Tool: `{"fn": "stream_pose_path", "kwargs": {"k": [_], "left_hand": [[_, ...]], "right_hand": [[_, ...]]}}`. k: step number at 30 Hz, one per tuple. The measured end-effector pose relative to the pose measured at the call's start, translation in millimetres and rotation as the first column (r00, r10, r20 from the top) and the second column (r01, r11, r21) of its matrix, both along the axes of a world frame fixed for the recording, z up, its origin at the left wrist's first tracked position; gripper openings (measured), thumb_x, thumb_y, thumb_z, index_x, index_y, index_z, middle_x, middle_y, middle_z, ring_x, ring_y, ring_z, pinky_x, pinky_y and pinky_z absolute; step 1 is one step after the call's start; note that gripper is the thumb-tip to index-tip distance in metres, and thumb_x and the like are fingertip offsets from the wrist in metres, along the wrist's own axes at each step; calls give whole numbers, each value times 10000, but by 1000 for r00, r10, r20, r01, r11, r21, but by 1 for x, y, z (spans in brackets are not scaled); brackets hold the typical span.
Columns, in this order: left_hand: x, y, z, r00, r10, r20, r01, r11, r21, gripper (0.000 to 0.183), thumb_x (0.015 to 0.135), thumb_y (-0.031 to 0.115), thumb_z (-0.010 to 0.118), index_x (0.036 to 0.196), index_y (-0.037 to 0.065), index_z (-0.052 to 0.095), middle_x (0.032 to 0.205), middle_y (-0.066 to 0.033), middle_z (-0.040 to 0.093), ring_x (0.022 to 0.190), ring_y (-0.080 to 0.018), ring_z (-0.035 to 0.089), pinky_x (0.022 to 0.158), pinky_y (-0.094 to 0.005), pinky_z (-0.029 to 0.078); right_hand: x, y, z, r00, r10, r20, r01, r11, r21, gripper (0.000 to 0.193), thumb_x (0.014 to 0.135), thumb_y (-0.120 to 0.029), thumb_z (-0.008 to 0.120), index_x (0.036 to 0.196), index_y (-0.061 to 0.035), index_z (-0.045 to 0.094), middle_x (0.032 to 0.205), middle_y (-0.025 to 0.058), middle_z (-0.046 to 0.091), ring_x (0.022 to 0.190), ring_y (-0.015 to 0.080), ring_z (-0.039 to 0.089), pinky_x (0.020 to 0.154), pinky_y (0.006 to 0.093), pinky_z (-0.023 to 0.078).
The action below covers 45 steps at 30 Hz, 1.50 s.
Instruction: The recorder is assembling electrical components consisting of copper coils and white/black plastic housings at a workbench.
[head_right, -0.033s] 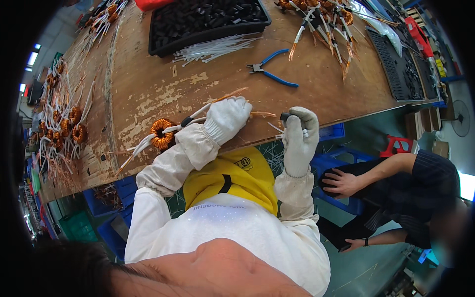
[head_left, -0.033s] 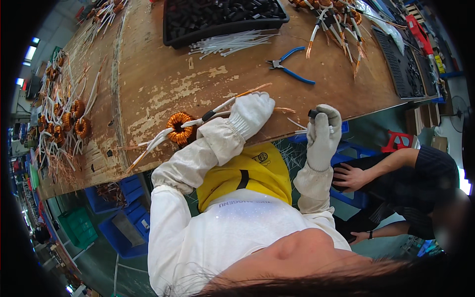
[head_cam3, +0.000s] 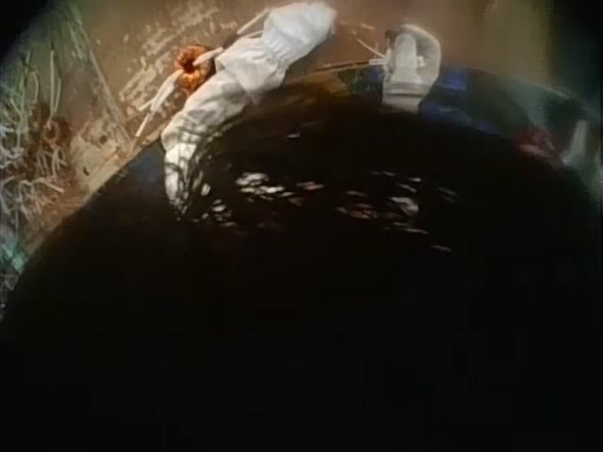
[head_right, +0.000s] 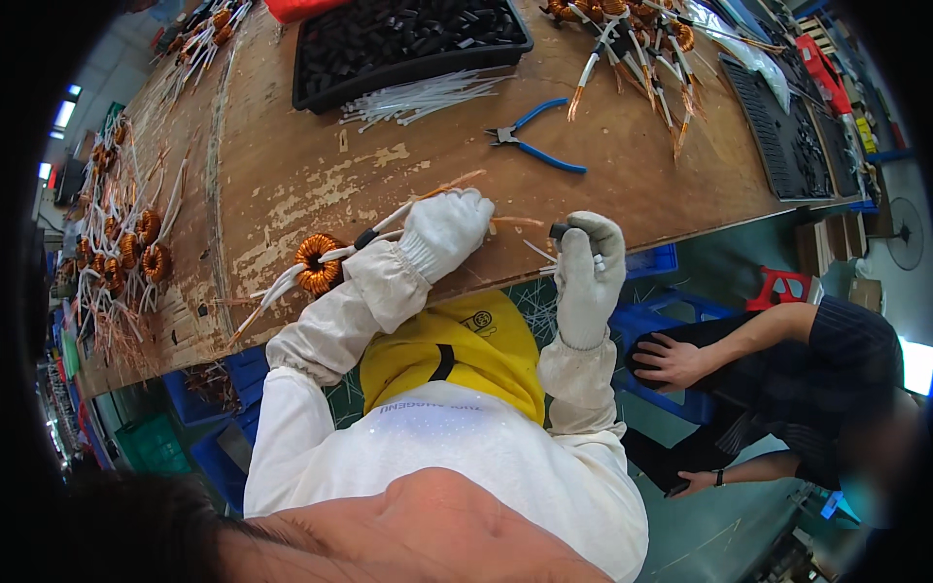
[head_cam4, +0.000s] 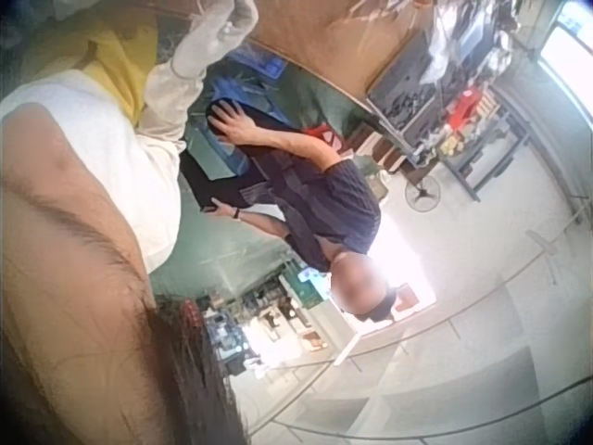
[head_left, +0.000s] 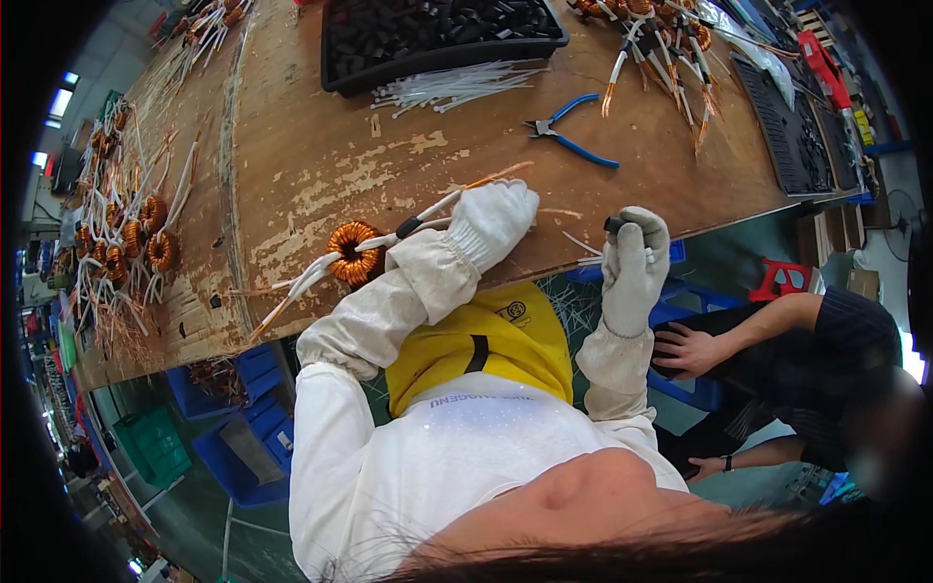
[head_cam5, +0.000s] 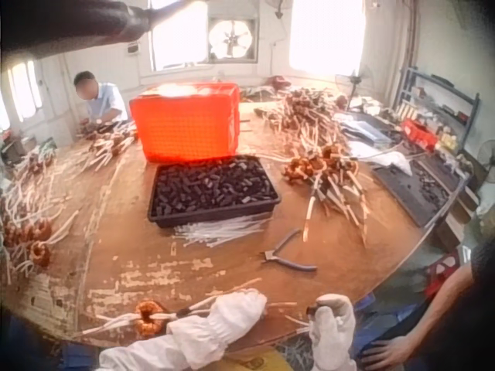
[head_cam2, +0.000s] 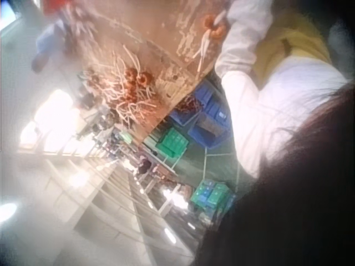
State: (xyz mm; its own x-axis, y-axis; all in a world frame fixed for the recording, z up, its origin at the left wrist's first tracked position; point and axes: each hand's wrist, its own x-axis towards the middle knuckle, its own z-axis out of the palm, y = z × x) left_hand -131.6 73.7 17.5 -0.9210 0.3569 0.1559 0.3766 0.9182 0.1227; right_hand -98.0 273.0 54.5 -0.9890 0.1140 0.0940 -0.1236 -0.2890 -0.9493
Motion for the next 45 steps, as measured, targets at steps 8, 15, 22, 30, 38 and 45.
{"fn": "stream_pose_path", "kwargs": {"k": [8,15,22,30,38,45], "left_hand": [[-16,-69,57,981,-34,189,-66,867,495,190,961,201,629,1108,87,664,945,-139,709,887,-329,699,760,-402,566],[-13,-105,75,859,-80,506,-380,562,734,252,978,196,644,1141,13,702,887,-63,721,801,-104,639,748,-280,524],[-17,-102,80,854,19,520,-438,568,697,264,983,194,634,1140,-7,700,922,-40,720,824,-95,622,756,-256,498],[-61,-100,73,814,-132,566,-424,531,734,331,976,266,643,1159,-3,699,940,-62,732,863,-116,643,793,-289,508],[-61,-104,61,767,-259,587,-494,346,798,268,970,246,679,1077,6,733,884,-7,706,791,-67,589,726,-239,479],[-72,-93,68,777,-261,573,-430,445,786,208,976,163,673,1071,-17,715,922,-34,707,807,-73,610,732,-229,489]], "right_hand": [[-19,-6,-4,985,111,133,-103,993,-65,149,1003,-89,603,1148,-58,608,887,21,658,531,-20,400,455,148,295],[-51,-49,-5,891,384,243,-413,907,78,331,992,-95,610,1307,4,581,1039,46,646,954,78,602,836,235,476],[-97,-99,9,833,548,69,-551,834,28,354,996,-168,616,1329,-46,623,903,-3,652,645,-9,458,521,157,342],[-156,-97,-23,674,739,3,-733,669,-120,179,992,-146,607,1109,-56,707,759,-49,580,554,1,356,487,182,247],[-149,-94,-18,693,716,-83,-714,666,-218,130,973,-163,635,1012,-59,702,873,-16,599,556,7,366,457,180,264],[-151,-89,-18,730,670,-137,-683,713,-155,131,961,-164,639,988,-51,699,932,-2,597,574,12,396,474,173,283]]}}
